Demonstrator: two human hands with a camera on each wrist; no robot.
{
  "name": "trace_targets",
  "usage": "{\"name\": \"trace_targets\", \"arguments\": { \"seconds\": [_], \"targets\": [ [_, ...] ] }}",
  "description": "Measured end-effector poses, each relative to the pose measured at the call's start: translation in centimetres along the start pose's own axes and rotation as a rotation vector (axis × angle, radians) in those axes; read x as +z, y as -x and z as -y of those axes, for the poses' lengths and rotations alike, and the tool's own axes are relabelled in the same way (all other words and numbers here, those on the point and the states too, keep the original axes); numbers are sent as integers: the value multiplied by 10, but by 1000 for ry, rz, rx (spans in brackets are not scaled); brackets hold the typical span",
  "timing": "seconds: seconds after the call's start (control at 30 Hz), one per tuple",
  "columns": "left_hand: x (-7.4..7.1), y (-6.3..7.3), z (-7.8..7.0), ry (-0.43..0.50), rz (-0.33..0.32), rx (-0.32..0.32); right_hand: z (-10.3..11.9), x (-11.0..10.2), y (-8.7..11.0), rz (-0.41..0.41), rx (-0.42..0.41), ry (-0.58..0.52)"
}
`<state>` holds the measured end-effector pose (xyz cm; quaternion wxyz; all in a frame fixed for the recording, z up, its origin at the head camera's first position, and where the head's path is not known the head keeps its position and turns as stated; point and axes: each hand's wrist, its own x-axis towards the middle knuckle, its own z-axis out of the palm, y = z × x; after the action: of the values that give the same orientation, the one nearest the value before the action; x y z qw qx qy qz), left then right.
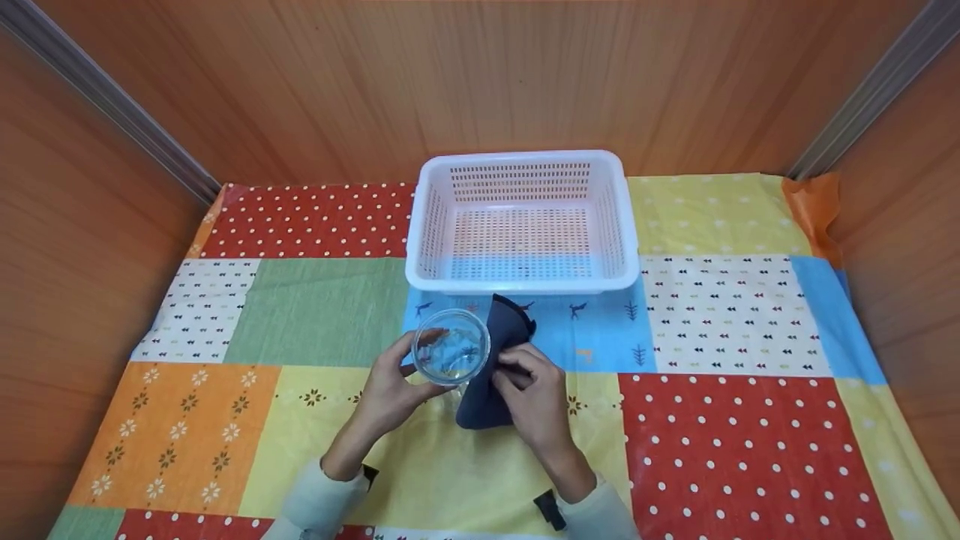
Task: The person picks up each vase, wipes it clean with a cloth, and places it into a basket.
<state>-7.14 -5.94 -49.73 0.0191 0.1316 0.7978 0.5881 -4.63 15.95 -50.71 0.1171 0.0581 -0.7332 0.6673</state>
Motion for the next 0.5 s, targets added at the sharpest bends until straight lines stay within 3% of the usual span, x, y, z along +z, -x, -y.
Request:
{"name": "trace_targets", "arguments": {
  "seconds": [0.23, 0.5],
  "targets": [
    [3, 3, 0, -23, -35, 9, 0, -1, 0, 10, 3, 1],
    [0, -2, -4, 0, -16, -58, -3, -1, -3, 12, -6, 3]
  ]
}}
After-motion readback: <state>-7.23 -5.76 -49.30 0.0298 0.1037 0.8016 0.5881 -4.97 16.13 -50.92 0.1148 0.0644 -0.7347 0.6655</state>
